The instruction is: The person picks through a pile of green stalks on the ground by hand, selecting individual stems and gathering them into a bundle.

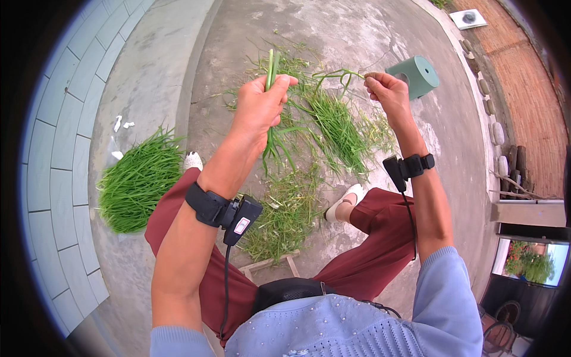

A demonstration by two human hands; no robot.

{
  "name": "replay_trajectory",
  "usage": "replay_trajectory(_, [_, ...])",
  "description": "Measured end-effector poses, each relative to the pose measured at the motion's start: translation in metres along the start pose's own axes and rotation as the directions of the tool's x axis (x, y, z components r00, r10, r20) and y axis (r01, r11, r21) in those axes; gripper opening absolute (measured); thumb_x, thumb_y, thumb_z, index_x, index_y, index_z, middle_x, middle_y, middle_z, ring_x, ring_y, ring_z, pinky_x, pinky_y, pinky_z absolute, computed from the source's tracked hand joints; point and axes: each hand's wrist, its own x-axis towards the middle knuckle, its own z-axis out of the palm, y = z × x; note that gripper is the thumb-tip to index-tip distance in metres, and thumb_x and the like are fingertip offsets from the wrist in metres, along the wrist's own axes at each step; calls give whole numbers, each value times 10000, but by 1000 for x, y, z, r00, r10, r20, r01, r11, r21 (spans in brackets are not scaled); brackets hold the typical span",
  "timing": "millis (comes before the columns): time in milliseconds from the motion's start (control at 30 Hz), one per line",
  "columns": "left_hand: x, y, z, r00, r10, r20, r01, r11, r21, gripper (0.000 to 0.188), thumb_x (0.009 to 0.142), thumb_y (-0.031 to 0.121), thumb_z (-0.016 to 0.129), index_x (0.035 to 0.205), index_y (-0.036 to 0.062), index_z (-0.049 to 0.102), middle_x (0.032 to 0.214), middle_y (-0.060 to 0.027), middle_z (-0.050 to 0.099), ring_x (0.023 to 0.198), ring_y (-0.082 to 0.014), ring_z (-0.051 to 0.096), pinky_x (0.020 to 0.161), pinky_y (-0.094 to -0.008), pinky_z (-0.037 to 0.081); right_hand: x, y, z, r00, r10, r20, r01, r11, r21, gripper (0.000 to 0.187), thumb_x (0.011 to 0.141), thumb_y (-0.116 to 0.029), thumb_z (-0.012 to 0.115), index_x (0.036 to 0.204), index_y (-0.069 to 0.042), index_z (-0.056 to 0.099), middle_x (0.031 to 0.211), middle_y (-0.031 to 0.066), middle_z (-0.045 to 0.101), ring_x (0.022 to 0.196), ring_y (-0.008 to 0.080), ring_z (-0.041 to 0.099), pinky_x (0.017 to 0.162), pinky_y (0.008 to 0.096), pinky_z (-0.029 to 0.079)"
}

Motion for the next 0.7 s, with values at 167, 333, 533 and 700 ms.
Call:
replay_trajectory(167, [0,-8,6,992,111,52,-118,979,167,231,883,254,559,1010,76,634,708,74,510,460,6,294,381,-175,211,-48,-32,9,984,153,94,-171,956,238,161,857,-114,578,942,12,631,778,22,622,633,47,530,577,177,449])
replay_trajectory(333, [-1,-23,18,959,127,254,-205,928,312,263,870,272,580,1017,59,631,803,56,583,566,9,391,483,-172,307,-76,-24,23,949,248,197,-308,863,400,170,877,-90,550,992,25,599,795,16,600,640,47,526,589,175,454])
replay_trajectory(533, [-3,-39,22,944,84,319,-239,840,486,150,766,162,635,690,35,660,567,27,553,556,-39,448,519,-225,363,-75,-14,28,928,213,304,-301,913,277,215,906,-156,516,1012,11,600,803,3,599,654,39,523,603,168,447])
replay_trajectory(700, [-3,-43,26,931,-15,364,-191,832,521,190,818,229,620,788,46,664,654,46,587,562,-16,422,508,-199,340,-80,-10,30,925,158,347,-246,943,226,314,923,-284,485,1014,-12,614,775,-20,597,675,28,518,623,166,432])
